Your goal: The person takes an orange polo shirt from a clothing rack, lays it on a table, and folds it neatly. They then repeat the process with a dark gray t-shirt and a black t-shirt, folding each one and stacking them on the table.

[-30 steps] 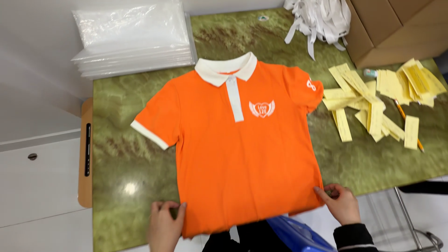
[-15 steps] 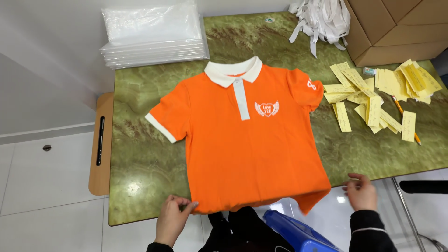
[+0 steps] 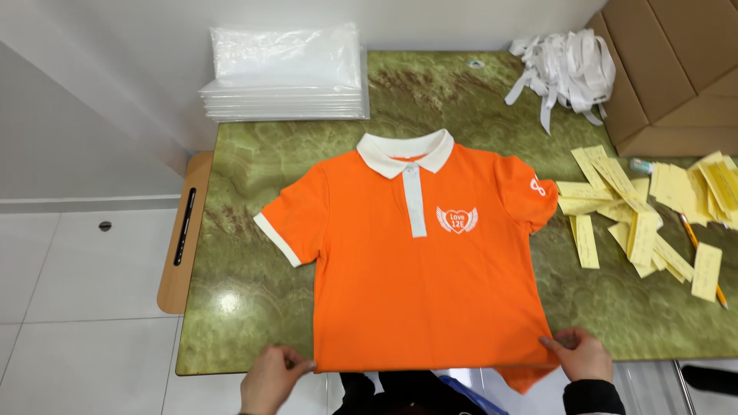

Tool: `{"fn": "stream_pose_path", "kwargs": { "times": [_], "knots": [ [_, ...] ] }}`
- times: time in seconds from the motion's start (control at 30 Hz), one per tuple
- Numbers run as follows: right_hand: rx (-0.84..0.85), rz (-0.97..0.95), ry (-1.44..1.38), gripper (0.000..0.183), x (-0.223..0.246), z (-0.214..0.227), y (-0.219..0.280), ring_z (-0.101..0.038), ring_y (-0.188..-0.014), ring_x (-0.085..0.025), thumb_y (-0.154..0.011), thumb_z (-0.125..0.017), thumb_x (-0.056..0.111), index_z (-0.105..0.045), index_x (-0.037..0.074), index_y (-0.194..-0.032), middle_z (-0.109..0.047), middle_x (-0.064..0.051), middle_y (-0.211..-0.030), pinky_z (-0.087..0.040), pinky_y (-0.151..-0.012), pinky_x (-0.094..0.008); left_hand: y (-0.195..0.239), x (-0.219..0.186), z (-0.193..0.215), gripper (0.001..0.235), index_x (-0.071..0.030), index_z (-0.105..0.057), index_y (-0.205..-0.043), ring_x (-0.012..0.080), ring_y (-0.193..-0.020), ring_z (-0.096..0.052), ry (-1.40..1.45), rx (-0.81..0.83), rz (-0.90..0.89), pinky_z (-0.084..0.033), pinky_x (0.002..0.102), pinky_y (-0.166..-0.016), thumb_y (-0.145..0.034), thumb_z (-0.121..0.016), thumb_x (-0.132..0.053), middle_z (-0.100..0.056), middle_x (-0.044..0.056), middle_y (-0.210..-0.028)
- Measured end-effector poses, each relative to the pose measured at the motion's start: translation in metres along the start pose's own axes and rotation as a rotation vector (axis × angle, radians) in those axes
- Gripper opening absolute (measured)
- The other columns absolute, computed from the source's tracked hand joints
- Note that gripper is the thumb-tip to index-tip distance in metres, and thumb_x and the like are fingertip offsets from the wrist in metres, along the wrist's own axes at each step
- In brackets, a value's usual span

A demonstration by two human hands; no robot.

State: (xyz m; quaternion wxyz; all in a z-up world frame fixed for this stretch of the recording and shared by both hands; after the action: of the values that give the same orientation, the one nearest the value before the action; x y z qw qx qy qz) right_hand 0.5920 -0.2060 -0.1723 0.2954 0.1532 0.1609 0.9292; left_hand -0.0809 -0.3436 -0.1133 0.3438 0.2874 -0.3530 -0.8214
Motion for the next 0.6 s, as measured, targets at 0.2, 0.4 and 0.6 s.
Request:
{"fn": "stream_pose_path", "kwargs": {
  "times": [0.2, 0.4, 0.6],
  "knots": [
    [0.042, 0.528, -0.661, 0.029, 0.199, -0.009, 0.011, -0.073, -0.090, -0.015, -0.089, -0.080, 0.015, -0.072, 0.009, -0.116, -0.077, -0.006, -0.105, -0.060, -0.084, -0.028, -0.080, -0.037, 0.065, 0.065, -0.003, -0.082, -0.104, 0.0322, -0.103, -0.076, 0.488, -0.326, -0.041, -0.053, 0.041, -0.091, -0.092, -0.061, -0.063, -0.082, 0.017, -0.107],
    [-0.379, 1.039, -0.265, 0.061, 0.346, -0.015, 0.053, -0.054, -0.133, -0.047, -0.088, -0.079, 0.030, -0.062, 0.012, -0.143, -0.056, -0.024, -0.139, -0.044, -0.115, -0.058, -0.180, -0.065, 0.108, 0.075, -0.015, -0.081, -0.120, 0.0334, -0.129, -0.065, 0.358, -0.478, 0.088, -0.052, 0.042, -0.109, -0.083, -0.069, -0.078, -0.072, 0.014, -0.131],
    [-0.581, 1.125, -0.156, 0.044, 0.345, -0.009, 0.080, -0.048, -0.146, -0.036, -0.100, -0.062, 0.033, -0.064, 0.015, -0.140, -0.052, -0.015, -0.155, -0.037, -0.124, -0.050, -0.127, -0.103, 0.130, 0.023, -0.011, -0.073, -0.080, 0.0317, -0.083, -0.069, 0.527, -0.583, -0.036, -0.052, 0.044, -0.084, -0.081, -0.065, -0.033, -0.075, 0.007, -0.081]
  ]
}}
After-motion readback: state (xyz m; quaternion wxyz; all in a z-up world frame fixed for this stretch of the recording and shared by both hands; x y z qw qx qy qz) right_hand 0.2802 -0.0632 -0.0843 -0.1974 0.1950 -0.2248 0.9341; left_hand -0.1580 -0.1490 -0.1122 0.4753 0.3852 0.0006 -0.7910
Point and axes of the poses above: each hand's wrist, its own y-axis away from the middle knuckle, its own z-axis out of the back of the hand, x = y × z, the point moved 8 cm from there along -y, towards the middle knuckle
